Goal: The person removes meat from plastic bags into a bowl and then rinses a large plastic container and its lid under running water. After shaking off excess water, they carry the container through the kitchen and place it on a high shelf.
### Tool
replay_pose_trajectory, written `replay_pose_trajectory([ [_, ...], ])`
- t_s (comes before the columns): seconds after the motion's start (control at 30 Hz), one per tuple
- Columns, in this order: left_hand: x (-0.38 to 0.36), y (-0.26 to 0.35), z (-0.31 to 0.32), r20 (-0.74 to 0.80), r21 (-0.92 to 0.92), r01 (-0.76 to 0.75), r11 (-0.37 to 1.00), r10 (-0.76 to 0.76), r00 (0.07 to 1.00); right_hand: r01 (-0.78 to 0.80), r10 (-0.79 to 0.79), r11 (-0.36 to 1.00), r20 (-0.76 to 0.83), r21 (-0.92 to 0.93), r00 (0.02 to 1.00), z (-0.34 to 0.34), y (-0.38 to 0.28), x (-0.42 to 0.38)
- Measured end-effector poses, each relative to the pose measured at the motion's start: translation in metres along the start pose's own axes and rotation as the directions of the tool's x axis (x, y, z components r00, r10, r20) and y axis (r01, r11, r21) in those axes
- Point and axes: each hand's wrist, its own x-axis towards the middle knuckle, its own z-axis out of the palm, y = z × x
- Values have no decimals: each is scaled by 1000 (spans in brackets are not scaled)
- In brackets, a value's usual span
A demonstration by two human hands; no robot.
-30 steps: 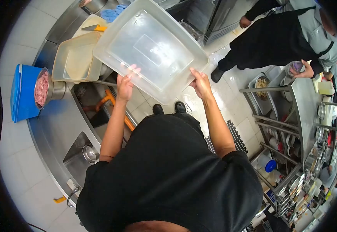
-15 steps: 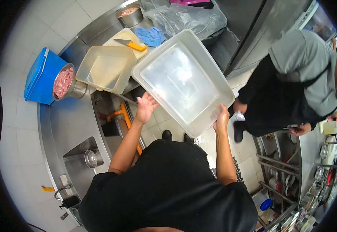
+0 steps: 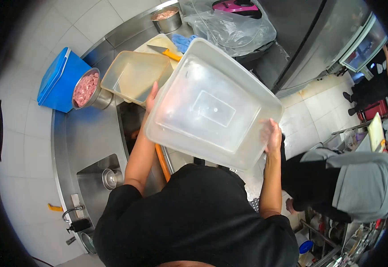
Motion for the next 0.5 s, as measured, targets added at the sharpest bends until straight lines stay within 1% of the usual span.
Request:
replay_pose_trajectory([
  [0.03, 1, 1, 7, -6, 0, -1, 1000, 1, 1000, 1, -1, 1000, 16, -3, 1000, 4, -6, -5],
  [0.07, 3, 1, 13, 18, 111, -1, 994, -1, 1000, -3, 3, 1000, 16, -3, 1000, 7, -9, -7],
  [0.1, 4, 1, 16, 43, 221, -3, 975, -7, 999, 34, -33, 999, 15, -38, 999, 9, -13, -9],
  [0.13, 5, 1, 14, 41, 219, -1, 976, -8, 999, 71, -70, 995, 15, -73, 997, 11, -16, -10],
  [0.17, 5, -1, 10, 36, 250, 16, 968, -26, 999, 65, -65, 995, 11, -74, 998, 13, -18, -11],
  [0.23, 5, -2, 5, 21, 274, 39, 961, -47, 999, 121, -126, 990, -66, -75, 990, 17, -23, -13],
  [0.3, 5, 1, 6, 3, 376, 44, 926, -48, 999, 116, -123, 989, -74, -92, 990, 17, -29, -13],
  [0.33, 3, 3, 7, -7, 371, 50, 927, -51, 999, 123, -132, 987, -79, -108, 988, 17, -32, -12],
  [0.37, 0, 8, 15, -32, 390, 90, 916, -84, 996, 114, -124, 987, -84, -109, 989, 18, -35, -12],
  [0.4, -1, 11, 20, -55, 408, 134, 903, -122, 991, 107, -114, 987, -55, -120, 992, 18, -38, -12],
  [0.43, -1, 15, 20, -52, 397, 150, 905, -141, 989, 101, -107, 986, -39, -131, 993, 14, -42, -12],
  [0.5, -1, 20, 9, -208, 599, 258, 758, -163, 964, 104, -113, 983, -51, -152, 992, 16, -49, -15],
])
